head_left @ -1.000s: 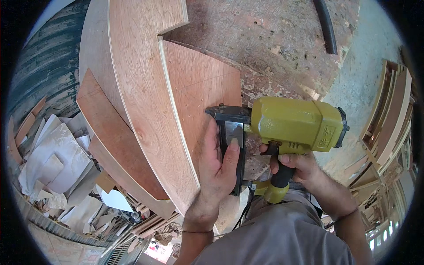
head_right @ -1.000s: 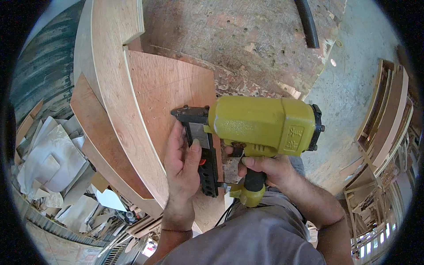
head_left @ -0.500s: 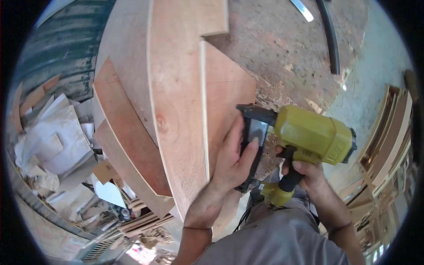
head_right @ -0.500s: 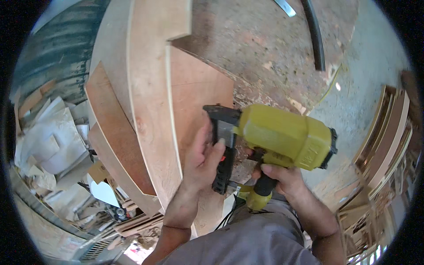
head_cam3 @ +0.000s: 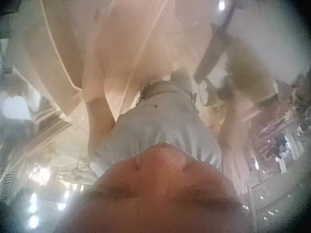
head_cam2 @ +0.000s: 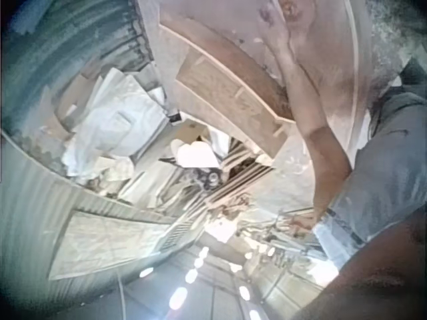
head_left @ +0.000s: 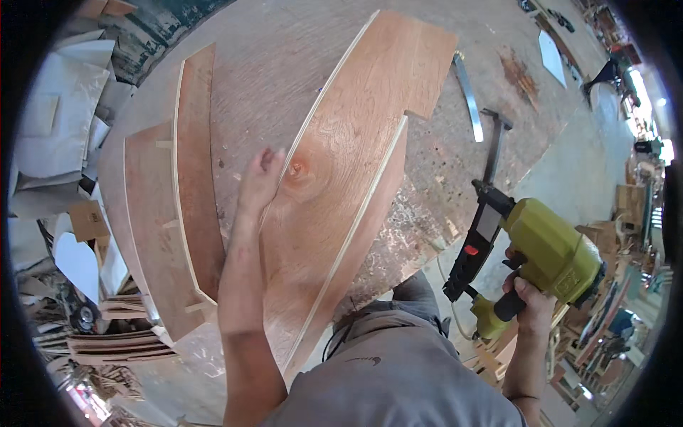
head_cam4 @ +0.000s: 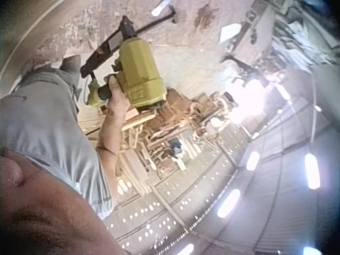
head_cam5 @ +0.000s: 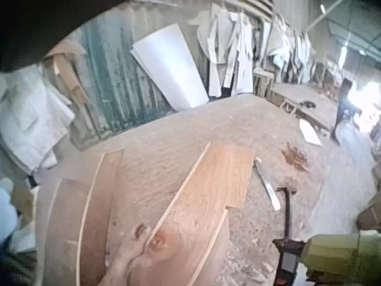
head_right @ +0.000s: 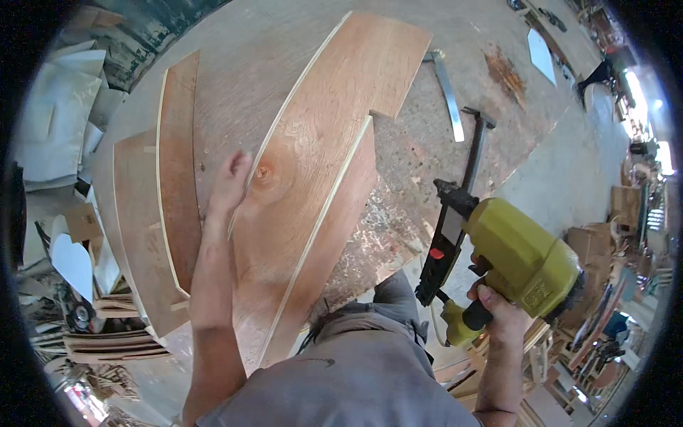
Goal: The person marks a curved wooden panel with a square and pen, then uses a nail gun to attach a thin wooden strip along the curved edge. They flip the panel and use a hammer to tap the strip into place, repeating the process on the opposite side.
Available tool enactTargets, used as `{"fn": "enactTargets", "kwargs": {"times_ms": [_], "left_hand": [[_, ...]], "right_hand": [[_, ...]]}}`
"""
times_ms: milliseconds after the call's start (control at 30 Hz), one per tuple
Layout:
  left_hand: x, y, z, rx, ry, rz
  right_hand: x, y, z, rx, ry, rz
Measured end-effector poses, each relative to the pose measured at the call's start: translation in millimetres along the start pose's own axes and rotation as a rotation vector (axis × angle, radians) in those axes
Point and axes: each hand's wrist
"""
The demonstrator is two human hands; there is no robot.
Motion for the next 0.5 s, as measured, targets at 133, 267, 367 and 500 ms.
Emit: {"fn": "enactTargets", "kwargs": {"times_ms": [133, 267, 367, 500], "left_hand": [[3.0, -6.6, -5.3, -0.024, -0.449, 0.235], [1.8, 16.5, 8.9, -0.022, -0.422, 0.152], [7.2, 5.2, 14.1, 0.073, -0.380, 0.083], [4.4, 28.7, 25.6, 0.063, -0.295, -0.029]], "right_hand": [[2.2, -21.9, 2.3, 0.073, -0.015, 0.158], [12.7, -31.1, -10.1, 0.057, -0.084, 0.150], [10.7, -36.1, -29.9, 0.040, -0.194, 0.165], [29.7, -67.6, -64.9, 0.094, -0.387, 0.261]]}}
Point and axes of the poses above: each hand's wrist, its own z-axis away from the middle knuckle, its own x-axis out of the palm, y = z × x, and after that the axes turned 4 degrees about -z, right-handed
